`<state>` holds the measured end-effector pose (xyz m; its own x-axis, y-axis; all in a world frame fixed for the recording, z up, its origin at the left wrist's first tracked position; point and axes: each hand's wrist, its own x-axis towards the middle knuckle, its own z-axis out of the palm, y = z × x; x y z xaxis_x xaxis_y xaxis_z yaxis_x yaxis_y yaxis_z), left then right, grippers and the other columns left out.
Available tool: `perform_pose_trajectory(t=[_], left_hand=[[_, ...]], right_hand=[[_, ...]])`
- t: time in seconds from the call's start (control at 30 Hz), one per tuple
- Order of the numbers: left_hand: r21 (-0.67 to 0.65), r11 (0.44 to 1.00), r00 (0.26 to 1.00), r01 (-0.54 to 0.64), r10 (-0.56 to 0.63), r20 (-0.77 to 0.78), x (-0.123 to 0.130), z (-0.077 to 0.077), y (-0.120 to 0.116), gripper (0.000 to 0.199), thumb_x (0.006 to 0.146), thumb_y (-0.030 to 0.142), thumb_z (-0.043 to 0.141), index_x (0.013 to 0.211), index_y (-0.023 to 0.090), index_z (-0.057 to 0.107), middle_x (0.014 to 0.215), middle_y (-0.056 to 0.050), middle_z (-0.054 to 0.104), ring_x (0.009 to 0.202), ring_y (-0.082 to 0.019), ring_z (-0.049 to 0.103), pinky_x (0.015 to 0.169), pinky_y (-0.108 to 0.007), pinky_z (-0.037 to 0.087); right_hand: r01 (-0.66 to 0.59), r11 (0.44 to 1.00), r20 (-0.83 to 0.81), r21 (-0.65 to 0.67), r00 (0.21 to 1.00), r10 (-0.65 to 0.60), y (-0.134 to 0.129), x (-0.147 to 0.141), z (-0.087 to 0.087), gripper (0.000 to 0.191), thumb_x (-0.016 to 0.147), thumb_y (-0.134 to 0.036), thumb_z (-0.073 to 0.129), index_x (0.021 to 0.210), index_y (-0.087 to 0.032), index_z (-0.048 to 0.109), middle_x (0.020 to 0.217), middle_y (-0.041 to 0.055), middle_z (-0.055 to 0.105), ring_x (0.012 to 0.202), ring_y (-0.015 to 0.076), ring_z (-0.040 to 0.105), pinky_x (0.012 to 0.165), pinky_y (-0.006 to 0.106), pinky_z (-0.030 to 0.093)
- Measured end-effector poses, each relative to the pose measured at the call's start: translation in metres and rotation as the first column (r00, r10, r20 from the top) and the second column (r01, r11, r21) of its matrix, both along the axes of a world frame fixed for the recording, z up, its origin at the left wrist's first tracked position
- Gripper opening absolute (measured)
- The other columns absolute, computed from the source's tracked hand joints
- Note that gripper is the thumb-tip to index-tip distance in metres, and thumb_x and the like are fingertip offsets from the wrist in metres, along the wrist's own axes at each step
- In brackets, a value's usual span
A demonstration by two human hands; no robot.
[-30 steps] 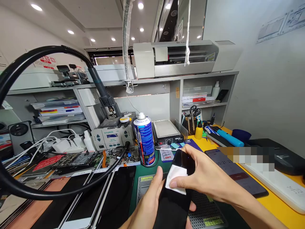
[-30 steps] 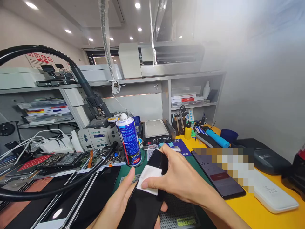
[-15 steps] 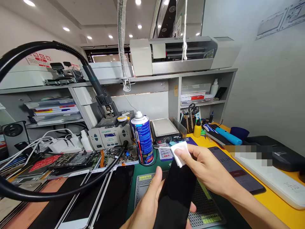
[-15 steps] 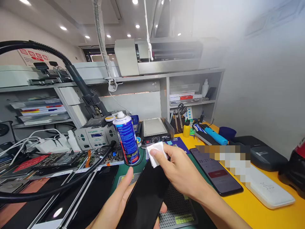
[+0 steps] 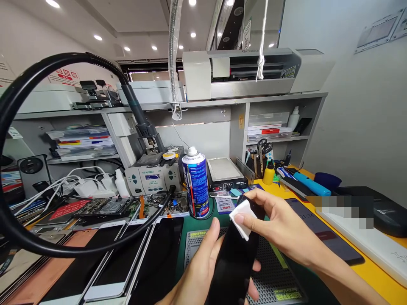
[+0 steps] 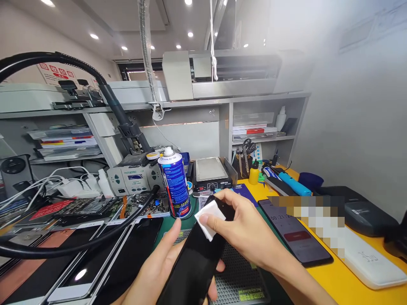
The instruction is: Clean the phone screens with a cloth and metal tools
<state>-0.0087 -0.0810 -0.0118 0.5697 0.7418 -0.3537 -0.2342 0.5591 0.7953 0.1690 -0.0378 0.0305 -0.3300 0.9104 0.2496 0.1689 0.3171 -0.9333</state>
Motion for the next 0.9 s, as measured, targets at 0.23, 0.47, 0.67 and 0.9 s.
perform_pose_trajectory(t=[0.23,0.47,0.67,0.9], left_hand=[[0.188,0.981,0.994,0.054,-0.035,-0.103,-0.017,0.022,-0.005,0.061,0.058,0.021,0.066,0.119,0.017,0.061,0.106,-0.008,0.062,0.085,-0.019,0.057,0.077,-0.030,0.039],[0.306,0.939,0.936,0.158,-0.043,-0.350,-0.018,0.035,-0.005,0.072,0.062,0.011,0.057,0.132,0.024,0.046,0.108,-0.004,0.055,0.088,-0.018,0.054,0.087,-0.034,0.039],[0.523,0.837,0.904,0.161,0.087,-0.418,-0.016,0.027,-0.006,0.059,0.062,0.008,0.053,0.120,0.021,0.051,0.102,-0.001,0.052,0.088,-0.016,0.044,0.083,-0.029,0.038],[0.499,0.857,0.900,0.132,0.107,-0.422,-0.020,0.016,-0.007,0.066,0.072,0.016,0.052,0.138,0.023,0.044,0.109,-0.004,0.056,0.090,-0.020,0.049,0.084,-0.032,0.040]], right_hand=[[-0.021,0.999,-0.111,0.026,0.994,0.024,-0.001,0.006,0.000,0.022,0.095,-0.043,0.055,0.098,-0.022,0.060,0.080,-0.0008,0.062,0.072,0.0144,0.055,0.066,0.024,0.048],[0.155,0.969,0.088,0.194,0.981,-0.174,-0.005,-0.005,-0.013,0.056,0.077,-0.039,0.076,0.125,-0.029,0.050,0.117,0.0043,0.061,0.107,0.0255,0.059,0.080,0.031,0.056],[0.148,0.934,0.240,0.325,0.942,-0.233,-0.011,-0.015,-0.024,0.094,0.069,-0.042,0.080,0.145,-0.033,0.027,0.140,0.0079,0.046,0.124,0.0319,0.051,0.094,0.041,0.053],[0.187,0.944,0.141,0.271,0.963,-0.231,-0.004,-0.012,-0.019,0.051,0.084,-0.045,0.067,0.129,-0.032,0.047,0.123,0.0035,0.061,0.118,0.0271,0.056,0.100,0.040,0.046]])
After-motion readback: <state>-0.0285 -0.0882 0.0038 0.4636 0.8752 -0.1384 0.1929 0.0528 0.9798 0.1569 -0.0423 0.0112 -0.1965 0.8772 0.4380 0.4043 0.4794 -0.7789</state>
